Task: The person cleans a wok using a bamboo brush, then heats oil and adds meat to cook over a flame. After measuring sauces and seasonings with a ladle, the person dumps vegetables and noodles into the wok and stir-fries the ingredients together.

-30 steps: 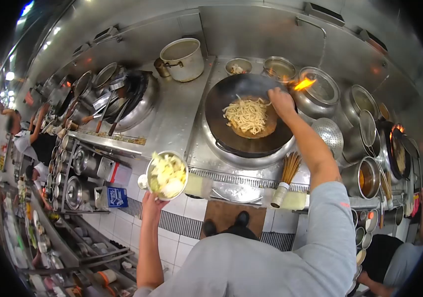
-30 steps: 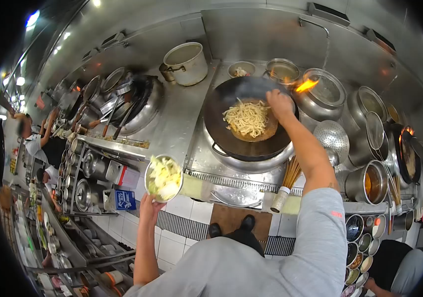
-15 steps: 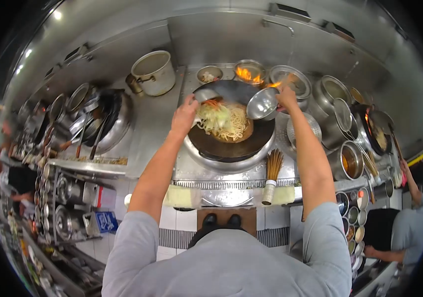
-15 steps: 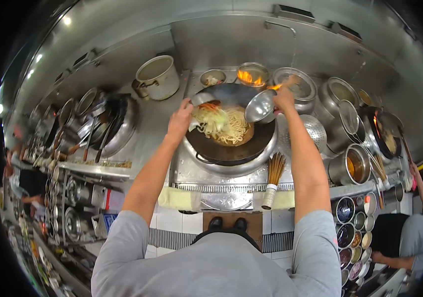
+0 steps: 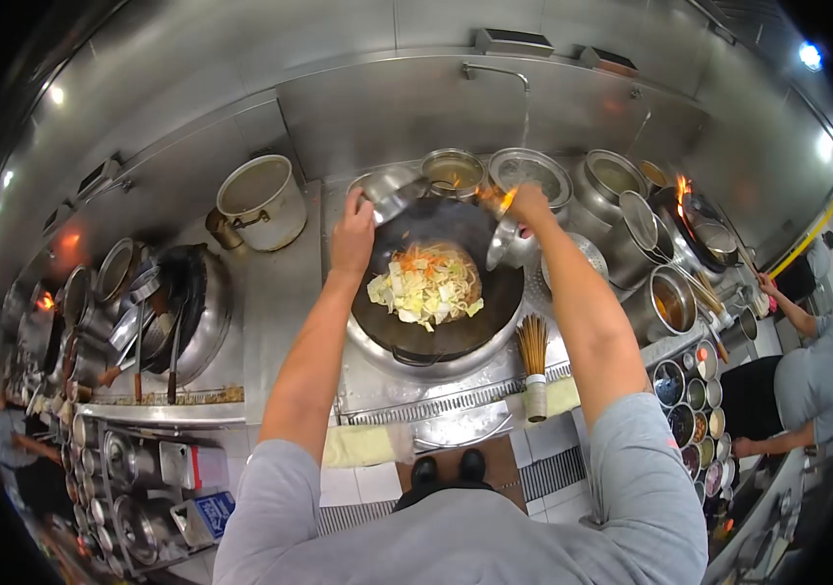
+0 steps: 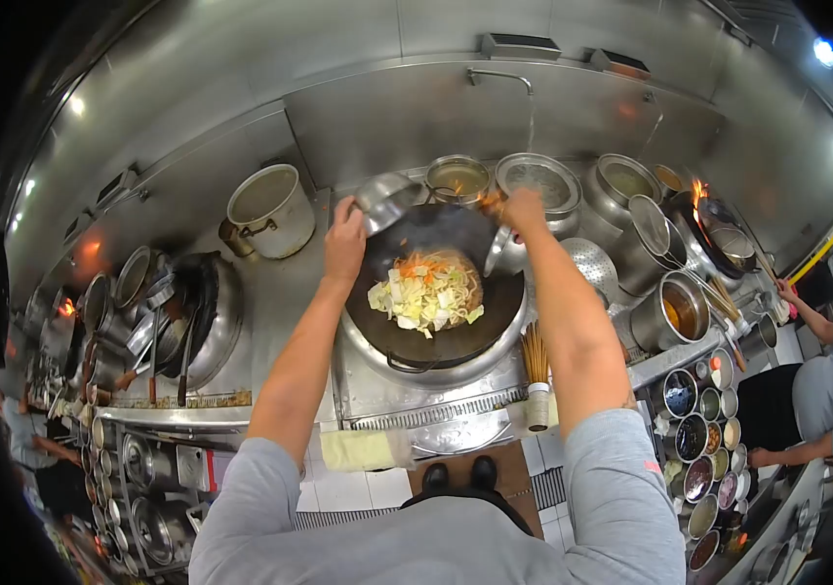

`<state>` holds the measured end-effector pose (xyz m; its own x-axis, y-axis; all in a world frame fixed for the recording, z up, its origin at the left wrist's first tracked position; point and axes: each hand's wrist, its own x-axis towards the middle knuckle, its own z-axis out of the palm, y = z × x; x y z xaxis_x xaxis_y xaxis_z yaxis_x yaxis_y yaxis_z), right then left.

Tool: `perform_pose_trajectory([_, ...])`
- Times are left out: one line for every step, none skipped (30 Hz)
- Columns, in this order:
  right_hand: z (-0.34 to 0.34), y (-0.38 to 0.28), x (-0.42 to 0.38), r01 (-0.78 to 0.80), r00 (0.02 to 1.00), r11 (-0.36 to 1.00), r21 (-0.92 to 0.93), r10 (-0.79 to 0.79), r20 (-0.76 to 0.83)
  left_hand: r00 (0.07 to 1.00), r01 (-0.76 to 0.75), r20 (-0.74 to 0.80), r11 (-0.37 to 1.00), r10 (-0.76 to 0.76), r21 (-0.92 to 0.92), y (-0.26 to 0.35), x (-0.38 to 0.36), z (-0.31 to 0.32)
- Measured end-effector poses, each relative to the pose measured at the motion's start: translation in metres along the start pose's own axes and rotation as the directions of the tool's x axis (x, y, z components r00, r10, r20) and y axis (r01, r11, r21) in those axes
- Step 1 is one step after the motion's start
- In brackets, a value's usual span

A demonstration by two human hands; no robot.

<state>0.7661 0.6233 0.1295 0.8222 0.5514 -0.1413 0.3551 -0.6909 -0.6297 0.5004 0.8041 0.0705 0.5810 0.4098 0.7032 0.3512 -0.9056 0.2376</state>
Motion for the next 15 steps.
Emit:
perform_pose_trajectory([0.006,0.003,0.012,-0.006,1.000,1.000,-0.001,0.006,-0.009,0.996,0.074,-0.052,0.997,-0.074,-0.005,0.003,-0.001,-0.004])
perform_pose_trajectory([0.022,0.009,0.028,-0.041,0.999,0.978,0.203,0.037,0.026,0.975,-0.206,-0.082,0.978,0.208,0.035,0.006,-0.013,0.006])
perform_pose_trajectory([0.035,0.018,0.038,-0.081,0.996,0.915,0.395,0.059,0.069,0.930,-0.360,0.088,0.933,0.357,0.014,0.007,-0.025,0.015])
perform_pose_trajectory([0.040,0.024,0.036,-0.085,0.996,0.916,0.391,0.064,0.067,0.955,-0.288,0.067,0.958,0.288,-0.008,0.004,-0.030,0.019])
perform_pose_trajectory([0.043,0.031,0.034,0.058,0.993,0.974,0.220,-0.033,-0.113,0.975,-0.216,0.041,0.976,0.217,-0.028,-0.003,-0.030,0.021])
perform_pose_trajectory([0.047,0.040,0.029,0.163,0.951,0.986,0.024,-0.151,-0.269,0.974,-0.223,0.041,0.974,0.224,-0.033,-0.017,-0.031,0.027])
perform_pose_trajectory([0.054,0.056,0.030,0.226,0.879,0.957,-0.185,-0.282,-0.386,0.995,-0.082,-0.056,0.996,0.081,-0.024,-0.033,-0.036,0.032])
perform_pose_trajectory([0.055,0.072,0.033,0.327,0.693,0.839,-0.435,-0.526,-0.494,0.985,0.063,-0.158,0.998,-0.066,-0.025,-0.044,-0.040,0.038])
perform_pose_trajectory([0.048,0.075,0.026,0.321,0.695,0.842,-0.433,-0.520,-0.497,0.986,0.059,-0.154,0.998,-0.062,-0.027,-0.044,-0.041,0.036])
perform_pose_trajectory([0.032,0.074,0.009,0.363,0.760,0.887,-0.285,-0.459,-0.459,0.962,0.264,0.004,0.921,-0.275,-0.285,-0.040,-0.041,0.032])
perform_pose_trajectory([0.010,0.068,-0.013,0.385,0.817,0.914,-0.130,-0.402,-0.412,0.882,0.468,0.209,0.739,-0.422,-0.484,-0.033,-0.038,0.029])
perform_pose_trajectory([-0.012,0.049,-0.054,0.166,0.963,0.954,0.248,-0.103,-0.250,0.887,0.459,0.216,0.739,-0.407,-0.493,-0.019,-0.035,0.024])
perform_pose_trajectory([-0.010,0.060,-0.060,0.156,0.959,0.956,0.248,-0.087,-0.269,0.850,0.526,0.363,0.637,-0.381,-0.563,0.000,-0.031,0.020])
perform_pose_trajectory([-0.006,0.078,-0.060,0.190,0.971,0.887,0.420,-0.105,-0.217,0.800,0.596,0.504,0.526,-0.326,-0.607,0.022,-0.029,0.018])
perform_pose_trajectory([-0.004,0.096,-0.064,0.211,0.976,0.788,0.578,-0.134,-0.173,0.805,0.587,0.514,0.525,-0.297,-0.617,0.042,-0.030,0.022])
